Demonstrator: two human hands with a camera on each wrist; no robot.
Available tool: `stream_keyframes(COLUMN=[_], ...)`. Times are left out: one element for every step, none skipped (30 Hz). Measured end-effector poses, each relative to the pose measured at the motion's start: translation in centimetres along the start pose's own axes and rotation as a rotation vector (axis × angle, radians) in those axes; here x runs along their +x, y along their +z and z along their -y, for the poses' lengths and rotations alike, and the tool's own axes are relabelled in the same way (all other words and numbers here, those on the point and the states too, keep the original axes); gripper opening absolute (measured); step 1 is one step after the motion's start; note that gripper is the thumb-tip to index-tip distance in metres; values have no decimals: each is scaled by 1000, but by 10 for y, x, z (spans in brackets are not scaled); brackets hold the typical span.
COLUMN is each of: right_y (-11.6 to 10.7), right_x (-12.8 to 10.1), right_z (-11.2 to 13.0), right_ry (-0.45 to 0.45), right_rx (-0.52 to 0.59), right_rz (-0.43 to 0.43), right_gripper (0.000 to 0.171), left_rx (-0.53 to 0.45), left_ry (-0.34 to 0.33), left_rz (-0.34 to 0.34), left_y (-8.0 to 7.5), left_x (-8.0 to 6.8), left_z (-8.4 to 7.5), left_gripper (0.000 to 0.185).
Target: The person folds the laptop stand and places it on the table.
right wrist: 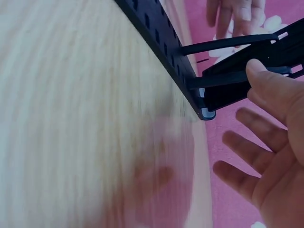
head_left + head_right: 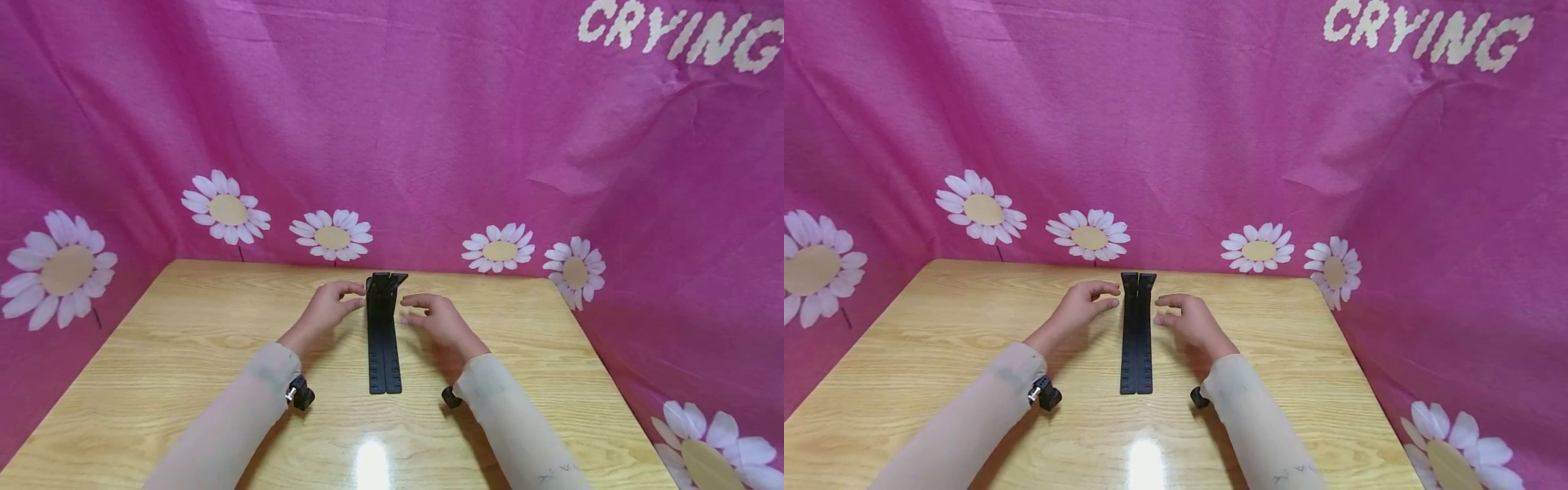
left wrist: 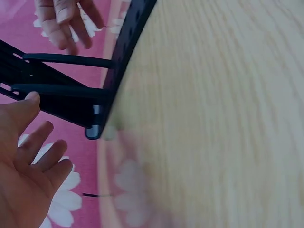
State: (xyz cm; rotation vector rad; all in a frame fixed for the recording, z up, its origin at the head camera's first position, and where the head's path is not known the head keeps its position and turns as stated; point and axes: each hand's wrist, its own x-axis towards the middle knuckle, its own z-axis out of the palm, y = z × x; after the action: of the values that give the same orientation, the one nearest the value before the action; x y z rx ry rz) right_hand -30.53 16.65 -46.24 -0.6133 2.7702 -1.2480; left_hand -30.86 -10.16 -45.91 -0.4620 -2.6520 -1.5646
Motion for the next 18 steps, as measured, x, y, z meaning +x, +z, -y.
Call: stream_keyframes(right_y=[0,0,1,2,3,4,5,7,9,10,12,13,15,16,17,18,18,19], right_x=[3,6,8,11,13,16,18,20,22,24,25,26,26,27,28,28,29,30], right_z=[-1,-1,-2,-3,-3,-4,-5,-5,-5,-5,-5,-5,-5,-5,-5,-5,-5,-4], right_ry=[12,16,27,34,42,46,46,48,47,42,42,39,37,37,34,32,32,27], right_rx=[24,41,63,82,91,101,106,107,112,113,111,111,113,115,115,110,101,89], right_rz=[-9,-15,-20,-21,-24,-27,-30,-36,-41,-45,-51,-55,-56,-57,-55,-55,-57,-59], right_gripper=[36,35,35,34,33,32,31,30,29,29,27,26,26,24,23,21,19,17], left_rx=[5,4,9,16,20,30,36,50,62,74,82,90,94,96,86,79,70,64], left_ry=[-1,-6,-8,-13,-12,-12,-9,1,9,19,29,34,41,45,39,39,36,37], left_rz=[10,20,30,39,47,53,59,63,65,65,65,64,64,61,58,55,52,49], left_y=[2,3,5,6,8,10,11,12,14,15,16,16,17,18,19,19,19,20], left_x=[1,2,3,4,6,7,8,10,11,13,14,15,15,16,17,17,17,18], left_z=[2,4,6,7,8,9,9,10,10,10,11,11,12,13,14,15,15,16], left_gripper=[26,26,26,25,25,24,24,23,21,20,18,16,13,10,6,4,2,3])
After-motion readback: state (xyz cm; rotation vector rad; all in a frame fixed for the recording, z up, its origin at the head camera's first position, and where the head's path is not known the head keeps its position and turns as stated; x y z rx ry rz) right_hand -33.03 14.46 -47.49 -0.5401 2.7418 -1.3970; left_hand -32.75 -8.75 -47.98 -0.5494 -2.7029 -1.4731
